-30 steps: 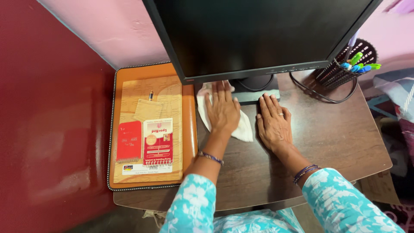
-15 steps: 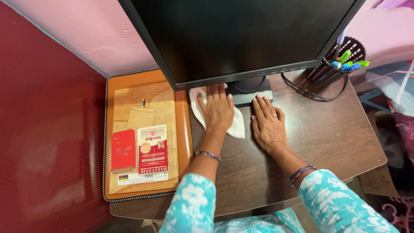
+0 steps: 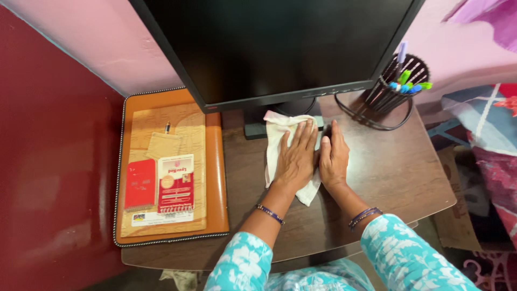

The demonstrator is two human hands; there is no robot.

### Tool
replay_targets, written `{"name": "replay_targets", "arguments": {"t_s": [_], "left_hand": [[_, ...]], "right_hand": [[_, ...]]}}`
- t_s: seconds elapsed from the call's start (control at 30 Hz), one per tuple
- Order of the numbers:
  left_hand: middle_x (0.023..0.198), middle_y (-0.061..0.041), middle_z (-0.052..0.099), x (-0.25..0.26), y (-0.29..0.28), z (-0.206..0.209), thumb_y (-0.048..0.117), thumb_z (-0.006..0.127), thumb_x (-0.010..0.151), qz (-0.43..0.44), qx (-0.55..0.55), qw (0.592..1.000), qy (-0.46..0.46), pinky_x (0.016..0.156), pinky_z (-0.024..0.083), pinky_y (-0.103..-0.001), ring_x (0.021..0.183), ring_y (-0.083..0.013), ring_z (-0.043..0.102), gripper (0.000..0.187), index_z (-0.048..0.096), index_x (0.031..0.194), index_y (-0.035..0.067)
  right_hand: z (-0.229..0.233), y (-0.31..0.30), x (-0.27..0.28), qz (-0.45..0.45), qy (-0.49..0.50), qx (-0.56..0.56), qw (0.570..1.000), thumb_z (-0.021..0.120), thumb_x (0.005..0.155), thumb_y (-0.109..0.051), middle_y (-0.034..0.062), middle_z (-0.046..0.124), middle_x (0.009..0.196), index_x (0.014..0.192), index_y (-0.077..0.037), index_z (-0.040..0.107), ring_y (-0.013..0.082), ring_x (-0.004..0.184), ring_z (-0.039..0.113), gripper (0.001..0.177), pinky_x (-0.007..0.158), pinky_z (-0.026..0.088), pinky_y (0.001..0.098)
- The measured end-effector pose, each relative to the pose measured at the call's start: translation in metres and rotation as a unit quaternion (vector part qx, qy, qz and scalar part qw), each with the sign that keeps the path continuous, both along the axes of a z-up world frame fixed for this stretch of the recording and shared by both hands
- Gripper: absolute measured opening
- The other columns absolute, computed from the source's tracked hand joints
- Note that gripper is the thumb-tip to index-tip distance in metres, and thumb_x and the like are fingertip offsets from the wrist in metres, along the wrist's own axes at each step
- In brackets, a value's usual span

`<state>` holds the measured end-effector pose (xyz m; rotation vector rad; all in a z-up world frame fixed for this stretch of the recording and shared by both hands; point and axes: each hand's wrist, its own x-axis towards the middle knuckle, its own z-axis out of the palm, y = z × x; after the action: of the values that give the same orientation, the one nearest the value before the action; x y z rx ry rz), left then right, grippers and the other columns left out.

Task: The person wipes a small red notebook and a larger brown folder with a white cloth, then cleans the monitor screen and the desk surface. The person places the cleaned items on the folder and continues wiping the desk and monitor stand.

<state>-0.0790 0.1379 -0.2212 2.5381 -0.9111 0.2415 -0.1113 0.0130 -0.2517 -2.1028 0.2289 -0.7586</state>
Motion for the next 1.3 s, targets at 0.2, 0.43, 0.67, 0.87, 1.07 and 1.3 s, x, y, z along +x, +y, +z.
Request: {"name": "replay_targets", "arguments": {"t_s": [0.2, 0.43, 0.67, 0.87, 1.07, 1.3], "left_hand": [[0.167, -0.008, 0.03, 0.012, -0.038, 0.006, 0.027, 0.053, 0.099, -0.036, -0.019, 0.999, -0.011, 0.125, 0.017, -0.052, 0.155, -0.0256, 0.025, 0.061, 0.039, 0.156, 0.008], [0.167, -0.005, 0.031, -0.032, -0.028, 0.008, 0.035, 0.055, 0.098, -0.032, 0.008, 0.999, 0.024, 0.124, 0.017, -0.051, 0.155, -0.0238, 0.026, 0.064, 0.04, 0.154, 0.01], [0.158, -0.012, 0.04, -0.052, 0.018, 0.006, 0.031, 0.057, 0.099, 0.095, -0.008, 0.995, -0.007, 0.116, 0.023, -0.054, 0.146, -0.03, 0.034, 0.064, 0.04, 0.155, 0.007], [0.12, -0.011, 0.066, -0.046, 0.004, 0.011, 0.004, 0.057, 0.097, 0.244, -0.153, 0.957, 0.044, 0.098, 0.049, -0.047, 0.116, -0.0322, 0.062, 0.03, 0.063, 0.126, 0.011], [0.099, -0.013, 0.074, -0.046, -0.006, 0.035, 0.003, 0.059, 0.098, 0.282, -0.449, 0.846, 0.056, 0.076, 0.054, -0.04, 0.09, -0.0299, 0.072, 0.015, 0.059, 0.112, 0.004], [0.103, -0.01, 0.069, -0.079, -0.006, 0.064, 0.009, 0.069, 0.097, 0.154, -0.651, 0.709, 0.224, 0.08, 0.053, -0.032, 0.092, -0.0181, 0.064, 0.016, 0.064, 0.109, 0.0]], "right_hand": [[0.003, -0.028, -0.009, 0.053, 0.001, 0.166, 0.985, 0.046, 0.109, -0.019, 0.0198, 0.059, 0.148, 0.147, 0.002, 0.052, 0.0259, 0.13, 0.058, 0.044, 0.108, 0.044, 0.0341], [0.017, -0.078, -0.036, 0.146, 0.031, 0.082, 0.985, 0.052, 0.108, -0.015, 0.0169, 0.068, 0.132, 0.136, 0.003, 0.062, 0.0232, 0.123, 0.065, 0.035, 0.106, 0.048, 0.0334], [0.027, -0.094, -0.04, 0.163, 0.085, 0.137, 0.973, 0.055, 0.105, -0.016, 0.0128, 0.073, 0.118, 0.129, -0.002, 0.067, 0.0187, 0.101, 0.069, 0.03, 0.09, 0.055, 0.0301], [0.042, -0.08, -0.034, 0.182, 0.121, 0.049, 0.975, 0.057, 0.104, -0.021, 0.0097, 0.075, 0.11, 0.128, -0.006, 0.069, 0.019, 0.091, 0.068, 0.03, 0.084, 0.054, 0.0331], [0.065, -0.053, -0.029, 0.378, 0.196, 0.19, 0.885, 0.064, 0.1, -0.024, 0.0064, 0.071, 0.123, 0.139, -0.006, 0.058, 0.0147, 0.111, 0.066, 0.043, 0.096, 0.05, 0.0319], [0.088, -0.033, -0.026, 0.451, 0.228, 0.27, 0.819, 0.077, 0.091, -0.011, 0.009, 0.065, 0.104, 0.136, -0.001, 0.057, 0.0145, 0.092, 0.064, 0.05, 0.081, 0.051, 0.0307]]}}
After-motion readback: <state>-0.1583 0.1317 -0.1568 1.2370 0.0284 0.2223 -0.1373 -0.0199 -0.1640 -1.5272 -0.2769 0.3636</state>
